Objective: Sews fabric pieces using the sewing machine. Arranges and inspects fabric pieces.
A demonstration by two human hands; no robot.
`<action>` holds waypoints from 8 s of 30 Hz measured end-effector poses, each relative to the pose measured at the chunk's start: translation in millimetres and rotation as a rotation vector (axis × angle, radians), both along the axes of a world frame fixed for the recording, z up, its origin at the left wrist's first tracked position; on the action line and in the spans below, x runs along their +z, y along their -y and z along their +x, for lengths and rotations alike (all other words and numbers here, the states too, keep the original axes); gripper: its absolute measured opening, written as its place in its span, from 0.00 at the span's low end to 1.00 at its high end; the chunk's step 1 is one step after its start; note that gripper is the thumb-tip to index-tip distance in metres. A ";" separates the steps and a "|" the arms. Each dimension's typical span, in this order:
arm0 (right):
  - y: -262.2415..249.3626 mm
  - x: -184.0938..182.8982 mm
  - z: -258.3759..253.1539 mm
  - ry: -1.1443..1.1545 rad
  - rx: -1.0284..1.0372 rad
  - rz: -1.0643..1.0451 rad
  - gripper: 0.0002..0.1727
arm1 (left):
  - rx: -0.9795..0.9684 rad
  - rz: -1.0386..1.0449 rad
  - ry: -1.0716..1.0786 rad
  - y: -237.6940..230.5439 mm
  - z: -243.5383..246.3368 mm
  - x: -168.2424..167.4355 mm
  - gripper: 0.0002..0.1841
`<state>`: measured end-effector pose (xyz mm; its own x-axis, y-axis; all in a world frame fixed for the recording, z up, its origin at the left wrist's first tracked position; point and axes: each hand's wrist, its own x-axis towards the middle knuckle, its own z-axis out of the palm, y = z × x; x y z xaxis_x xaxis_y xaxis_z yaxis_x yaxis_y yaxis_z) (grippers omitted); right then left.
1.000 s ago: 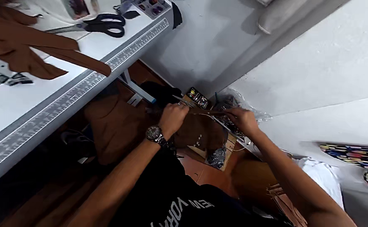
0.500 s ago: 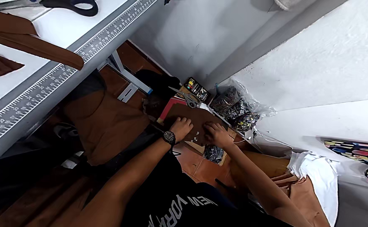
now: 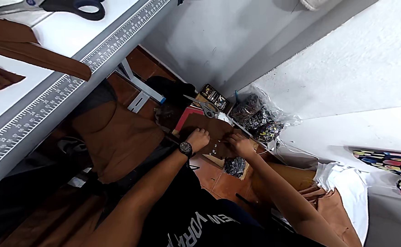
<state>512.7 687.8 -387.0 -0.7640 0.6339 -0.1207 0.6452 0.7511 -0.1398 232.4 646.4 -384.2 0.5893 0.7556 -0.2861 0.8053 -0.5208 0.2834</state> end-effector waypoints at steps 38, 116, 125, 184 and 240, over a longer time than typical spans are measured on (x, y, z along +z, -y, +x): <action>21.1 11.0 -0.8 0.296 -0.114 -0.392 0.32 | 0.059 -0.336 -0.009 8.1 5.3 -5.0 0.20; 31.0 47.7 -18.2 0.721 -0.120 -0.449 0.30 | 0.093 -0.129 -0.152 -27.2 -119.7 318.5 0.09; 9.7 179.0 -107.7 -0.650 -0.041 -0.580 0.60 | -0.037 -0.283 -0.216 -24.8 -61.0 299.4 0.09; 241.2 89.1 -497.2 -0.289 0.828 -0.459 0.23 | 1.788 0.614 0.147 450.9 -269.0 95.2 0.09; 52.3 237.3 -572.9 -0.696 0.579 0.012 0.17 | 1.177 0.489 -0.225 331.6 -446.5 219.9 0.46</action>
